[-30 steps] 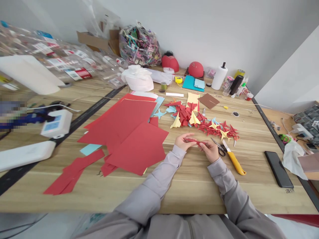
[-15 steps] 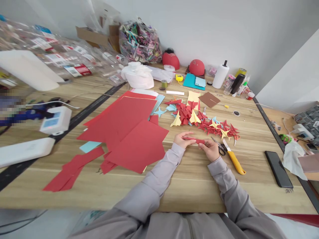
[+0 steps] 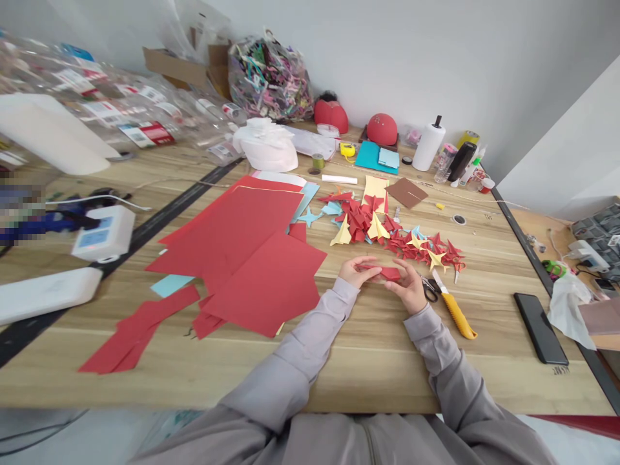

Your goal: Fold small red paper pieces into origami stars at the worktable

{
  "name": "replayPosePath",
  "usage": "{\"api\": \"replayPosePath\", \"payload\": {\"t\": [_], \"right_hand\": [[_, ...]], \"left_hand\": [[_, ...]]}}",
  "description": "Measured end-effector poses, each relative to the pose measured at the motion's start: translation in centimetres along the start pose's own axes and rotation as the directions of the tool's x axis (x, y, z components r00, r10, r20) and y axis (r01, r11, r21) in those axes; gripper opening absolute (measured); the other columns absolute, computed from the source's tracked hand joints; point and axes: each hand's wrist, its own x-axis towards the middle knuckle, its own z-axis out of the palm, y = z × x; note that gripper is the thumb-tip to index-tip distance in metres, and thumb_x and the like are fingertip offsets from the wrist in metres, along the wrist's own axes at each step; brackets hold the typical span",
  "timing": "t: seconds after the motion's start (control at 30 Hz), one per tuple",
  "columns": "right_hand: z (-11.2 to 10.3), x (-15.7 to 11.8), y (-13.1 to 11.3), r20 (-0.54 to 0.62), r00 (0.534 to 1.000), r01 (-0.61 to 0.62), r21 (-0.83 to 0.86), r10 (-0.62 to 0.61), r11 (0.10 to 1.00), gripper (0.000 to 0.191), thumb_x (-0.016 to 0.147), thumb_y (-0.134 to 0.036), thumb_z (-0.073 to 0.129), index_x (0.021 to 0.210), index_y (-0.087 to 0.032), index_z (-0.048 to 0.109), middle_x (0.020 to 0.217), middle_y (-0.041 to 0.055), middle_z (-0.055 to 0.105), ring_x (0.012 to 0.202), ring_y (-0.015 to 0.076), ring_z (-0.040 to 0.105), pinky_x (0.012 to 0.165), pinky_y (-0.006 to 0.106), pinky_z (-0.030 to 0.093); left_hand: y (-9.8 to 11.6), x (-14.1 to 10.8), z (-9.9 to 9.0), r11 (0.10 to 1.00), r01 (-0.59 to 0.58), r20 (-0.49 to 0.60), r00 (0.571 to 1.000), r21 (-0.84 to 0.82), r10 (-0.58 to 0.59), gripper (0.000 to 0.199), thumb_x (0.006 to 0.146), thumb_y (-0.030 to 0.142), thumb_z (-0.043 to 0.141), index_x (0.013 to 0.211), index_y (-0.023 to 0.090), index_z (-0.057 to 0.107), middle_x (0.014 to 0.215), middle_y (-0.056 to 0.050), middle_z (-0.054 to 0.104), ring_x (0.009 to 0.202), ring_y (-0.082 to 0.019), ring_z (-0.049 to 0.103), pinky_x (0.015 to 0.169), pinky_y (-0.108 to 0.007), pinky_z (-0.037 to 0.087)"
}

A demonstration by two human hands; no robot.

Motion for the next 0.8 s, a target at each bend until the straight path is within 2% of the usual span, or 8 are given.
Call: {"api": "replayPosePath", "payload": {"t": [0.07,0.17,0.33,0.4,0.6,0.7,0.8], "right_hand": [[0.03,0.03,0.01,-0.014,1.000,-0.001,-0.030,0.001,1.000,0.042,0.057,-0.029,0.078,0.096,-0.023,0.062,0.091,0.0035,0.068,0.076,0.0179,0.065,0.069,0.033,0.054],[-0.11,0.10,0.07,-0.060,0.997,-0.047,-0.050,0.044,0.998,0.024,0.065,-0.032,0.073,0.084,-0.020,0.065,0.074,0.0016,0.068,0.058,0.0138,0.061,0.059,0.030,0.053],[-0.29,0.15,-0.07,-0.130,0.991,-0.027,-0.043,0.021,0.999,0.019,0.069,-0.033,0.070,0.082,-0.020,0.066,0.061,-0.0008,0.065,0.053,0.0127,0.058,0.056,0.028,0.049],[-0.33,0.16,-0.08,-0.144,0.990,-0.011,-0.053,0.003,0.999,0.018,0.070,-0.033,0.069,0.082,-0.020,0.066,0.059,-0.0015,0.064,0.053,0.0122,0.058,0.056,0.028,0.049],[-0.52,0.15,0.06,-0.167,0.986,-0.018,-0.088,0.003,0.996,0.026,0.067,-0.034,0.071,0.088,-0.020,0.062,0.064,-0.0009,0.064,0.052,0.0130,0.057,0.057,0.029,0.049],[-0.47,0.14,0.13,-0.139,0.990,0.005,-0.097,-0.019,0.995,0.042,0.068,-0.032,0.071,0.105,-0.023,0.054,0.075,0.0010,0.065,0.055,0.0142,0.058,0.058,0.030,0.050],[-0.40,0.16,0.34,-0.120,0.989,0.064,-0.173,-0.085,0.983,0.052,0.071,-0.031,0.068,0.116,-0.025,0.044,0.082,0.0029,0.064,0.066,0.0173,0.061,0.064,0.032,0.051]], "left_hand": [[-0.25,0.14,-0.04,1.000,0.011,0.019,1.000,-0.006,-0.011,0.053,0.046,0.037,0.081,0.088,0.010,0.064,0.062,-0.003,0.069,0.051,-0.015,0.063,0.053,-0.027,0.054],[-0.60,0.30,-0.14,1.000,0.006,0.028,1.000,-0.020,-0.005,0.046,0.051,0.043,0.078,0.081,0.010,0.065,0.062,-0.004,0.068,0.053,-0.015,0.064,0.053,-0.028,0.054],[-0.91,0.33,-0.29,0.999,-0.046,0.048,0.998,0.004,0.046,0.041,0.045,0.033,0.082,0.077,0.011,0.066,0.068,-0.004,0.070,0.062,-0.016,0.066,0.067,-0.031,0.056],[-0.95,0.25,-0.26,0.998,-0.057,0.050,0.997,0.025,0.056,0.041,0.045,0.034,0.082,0.075,0.011,0.066,0.066,-0.004,0.070,0.062,-0.018,0.066,0.069,-0.033,0.056],[-0.76,-0.01,0.09,0.995,-0.047,0.083,0.996,0.085,0.040,0.038,0.047,0.039,0.080,0.072,0.012,0.067,0.061,-0.004,0.069,0.056,-0.017,0.065,0.065,-0.032,0.055],[-0.77,0.02,0.18,0.991,-0.076,0.028,0.997,0.106,0.074,0.038,0.050,0.043,0.077,0.070,0.012,0.067,0.059,-0.004,0.068,0.051,-0.016,0.063,0.057,-0.031,0.055],[-1.03,0.11,0.19,0.986,-0.112,-0.034,0.993,0.127,0.117,0.037,0.052,0.043,0.075,0.072,0.013,0.067,0.064,-0.004,0.070,0.056,-0.017,0.064,0.054,-0.029,0.054]]}}
